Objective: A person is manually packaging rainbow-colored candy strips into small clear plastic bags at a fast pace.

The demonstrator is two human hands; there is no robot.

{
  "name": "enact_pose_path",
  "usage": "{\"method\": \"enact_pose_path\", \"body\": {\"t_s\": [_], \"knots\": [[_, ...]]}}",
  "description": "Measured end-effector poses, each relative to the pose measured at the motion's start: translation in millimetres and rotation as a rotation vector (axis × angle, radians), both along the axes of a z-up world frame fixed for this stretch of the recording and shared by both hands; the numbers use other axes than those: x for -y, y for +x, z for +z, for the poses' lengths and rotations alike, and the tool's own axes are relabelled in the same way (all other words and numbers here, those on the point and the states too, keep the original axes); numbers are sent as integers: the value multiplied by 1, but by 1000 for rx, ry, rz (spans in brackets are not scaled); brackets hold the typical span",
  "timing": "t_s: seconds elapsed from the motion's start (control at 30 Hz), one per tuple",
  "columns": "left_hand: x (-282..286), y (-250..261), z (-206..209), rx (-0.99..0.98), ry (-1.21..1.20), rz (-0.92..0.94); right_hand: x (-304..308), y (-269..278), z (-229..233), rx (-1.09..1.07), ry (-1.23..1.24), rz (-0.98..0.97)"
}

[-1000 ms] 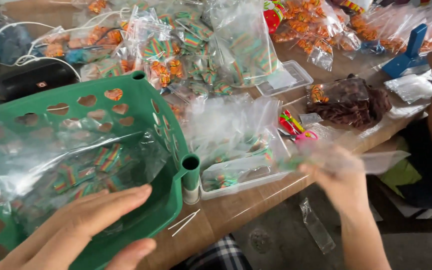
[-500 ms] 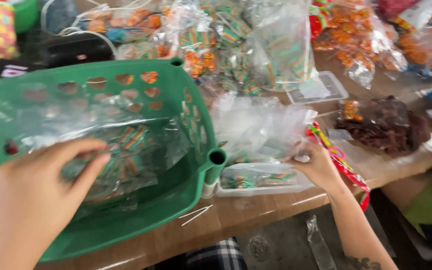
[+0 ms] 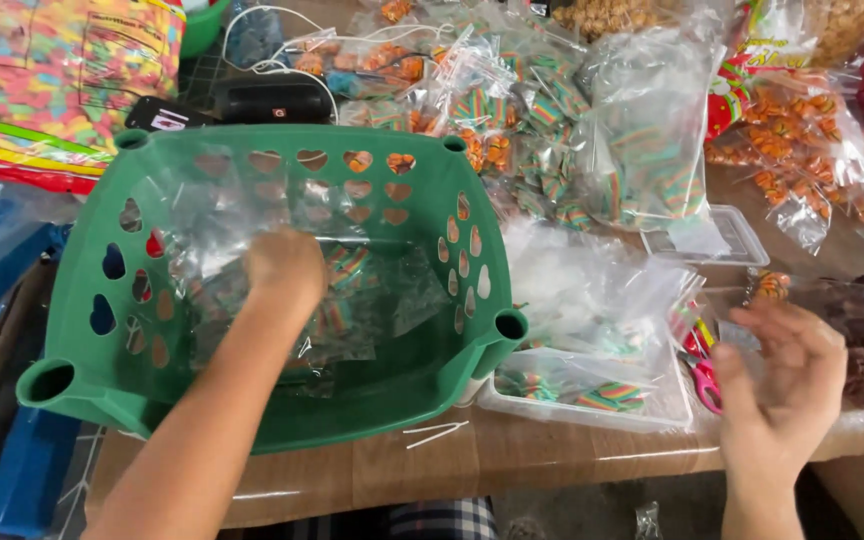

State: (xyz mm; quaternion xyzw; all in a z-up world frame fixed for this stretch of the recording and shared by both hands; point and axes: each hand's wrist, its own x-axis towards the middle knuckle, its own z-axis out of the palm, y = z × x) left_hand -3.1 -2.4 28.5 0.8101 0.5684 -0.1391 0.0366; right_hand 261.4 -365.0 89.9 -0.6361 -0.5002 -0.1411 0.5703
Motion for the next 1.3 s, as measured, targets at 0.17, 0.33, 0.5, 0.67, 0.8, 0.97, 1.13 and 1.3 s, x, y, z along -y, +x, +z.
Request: {"method": "enact_pose_path", "body": {"t_s": [0.17, 0.33, 0.5, 0.67, 0.8, 0.97, 1.13, 1.3], "knots": [[6, 10, -16, -71, -82, -27, -12, -47, 16, 224, 6, 184], [30, -6, 32, 181, 338, -341, -55, -90, 70, 407, -91, 309], [101, -7, 152, 456, 678, -854, -153, -82, 106, 857, -464, 222], [53, -19, 192, 276, 455, -357, -218, -8, 139, 710, -361, 185], [-93, -14, 25, 18, 376, -103, -254, 115, 72, 432, -687, 54], [-95, -15, -27, 65, -69, 183, -258, 144, 0, 220, -1324, 295], [-99, -12, -86, 60, 236, 142, -256, 161, -14, 278, -1318, 147], [-56, -5, -71, -3, 352, 57, -241, 129, 18, 342, -959, 242]]}}
